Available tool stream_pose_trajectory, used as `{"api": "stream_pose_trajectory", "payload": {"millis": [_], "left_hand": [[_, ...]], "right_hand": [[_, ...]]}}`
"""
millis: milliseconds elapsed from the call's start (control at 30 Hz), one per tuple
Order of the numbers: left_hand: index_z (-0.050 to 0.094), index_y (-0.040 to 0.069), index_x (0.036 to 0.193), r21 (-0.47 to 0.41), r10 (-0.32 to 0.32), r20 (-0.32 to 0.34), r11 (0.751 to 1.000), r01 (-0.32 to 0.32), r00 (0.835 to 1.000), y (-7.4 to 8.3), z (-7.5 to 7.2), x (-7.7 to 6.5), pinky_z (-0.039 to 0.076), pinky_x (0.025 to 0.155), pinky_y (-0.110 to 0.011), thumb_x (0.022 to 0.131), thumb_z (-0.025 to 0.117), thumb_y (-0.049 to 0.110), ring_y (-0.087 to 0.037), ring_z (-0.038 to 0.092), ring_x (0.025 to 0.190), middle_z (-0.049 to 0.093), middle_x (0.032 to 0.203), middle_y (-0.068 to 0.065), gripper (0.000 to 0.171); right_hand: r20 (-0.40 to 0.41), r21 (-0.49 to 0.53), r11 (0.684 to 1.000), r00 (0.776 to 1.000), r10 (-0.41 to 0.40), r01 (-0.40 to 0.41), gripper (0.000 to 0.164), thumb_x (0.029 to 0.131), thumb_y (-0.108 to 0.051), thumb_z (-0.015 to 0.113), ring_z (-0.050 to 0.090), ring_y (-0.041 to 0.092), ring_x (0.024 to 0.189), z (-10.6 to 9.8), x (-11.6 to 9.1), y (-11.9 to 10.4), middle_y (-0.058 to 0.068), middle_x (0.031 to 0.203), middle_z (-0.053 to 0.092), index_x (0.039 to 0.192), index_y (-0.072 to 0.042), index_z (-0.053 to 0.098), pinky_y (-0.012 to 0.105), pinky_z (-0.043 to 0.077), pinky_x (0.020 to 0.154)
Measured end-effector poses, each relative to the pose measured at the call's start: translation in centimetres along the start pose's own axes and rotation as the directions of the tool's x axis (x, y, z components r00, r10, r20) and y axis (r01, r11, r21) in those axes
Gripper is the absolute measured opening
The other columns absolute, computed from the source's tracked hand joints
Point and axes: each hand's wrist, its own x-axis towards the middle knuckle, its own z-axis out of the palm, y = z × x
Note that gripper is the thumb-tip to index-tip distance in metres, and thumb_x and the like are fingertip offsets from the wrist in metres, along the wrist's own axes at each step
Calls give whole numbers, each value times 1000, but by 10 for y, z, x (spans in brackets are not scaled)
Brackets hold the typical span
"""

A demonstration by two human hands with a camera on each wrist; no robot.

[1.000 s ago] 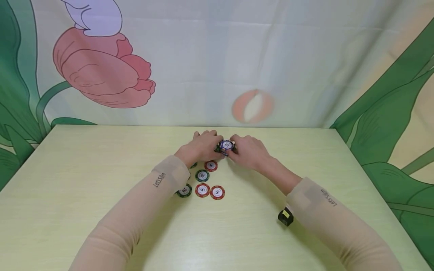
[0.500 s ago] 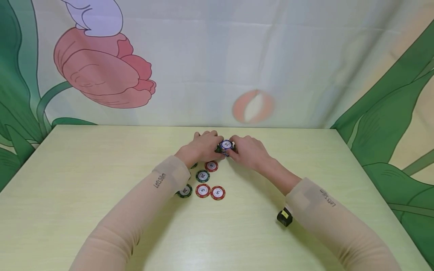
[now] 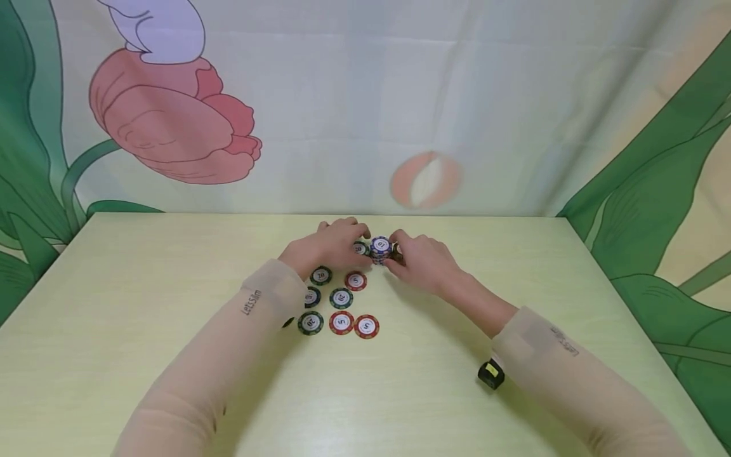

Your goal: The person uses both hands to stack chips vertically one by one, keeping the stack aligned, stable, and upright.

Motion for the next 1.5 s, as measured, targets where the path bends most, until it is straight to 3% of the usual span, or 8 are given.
{"api": "stream_pose_trajectory", "payload": {"millis": [167, 333, 633, 933, 1133, 1500], "left_hand": [[53, 10, 146, -6, -10, 14, 1000, 10, 1000, -9, -9, -7, 29, 105, -59, 98, 69, 43, -29, 49, 126, 51, 142, -13, 61], [53, 9, 146, -14, -24, 50, 1000, 25, 998, -17, -13, -16, 28, 107, -62, 98, 69, 42, -29, 51, 122, 53, 138, -13, 60], [58, 9, 139, -38, -57, 67, 997, 60, 996, -32, -12, -27, 29, 108, -63, 94, 73, 38, -30, 51, 116, 54, 130, -13, 55], [62, 8, 132, -25, -32, 59, 999, 33, 998, -41, -10, -30, 33, 103, -62, 94, 75, 35, -30, 51, 114, 56, 127, -13, 49], [64, 6, 130, -9, -22, 38, 1000, 22, 999, -43, -9, -30, 34, 104, -64, 93, 76, 34, -30, 51, 117, 56, 130, -13, 47], [66, 7, 128, -14, -26, 3, 1000, 26, 1000, -43, -5, -32, 35, 103, -60, 93, 77, 32, -29, 53, 116, 58, 131, -12, 44]], "right_hand": [[-9, 13, 998, 998, -54, 54, 28, 99, -31, 69, 53, 14, 55, -2, -8, 0, -2, 66, 58, 112, -6, 65, 32, 43, 51], [35, -10, 993, 992, -118, 119, 15, 97, -27, 71, 57, 12, 61, -4, -12, -5, -5, 72, 63, 95, -12, 70, 30, 48, 56], [199, -5, 974, 955, -221, 226, 16, 97, -31, 71, 52, 8, 58, -4, -23, -26, -10, 63, 55, 98, -16, 72, 30, 45, 55], [331, 50, 958, 901, -281, 281, 27, 94, -41, 74, 53, 6, 62, -4, -30, -39, -11, 67, 56, 106, -17, 73, 31, 47, 61], [360, 82, 952, 882, -305, 296, 27, 89, -44, 78, 51, 6, 66, -1, -35, -42, -12, 69, 55, 102, -21, 73, 29, 44, 61], [353, 90, 941, 873, -336, 326, 25, 88, -38, 81, 51, 8, 68, 2, -35, -46, -11, 70, 56, 103, -18, 74, 29, 44, 63]]}}
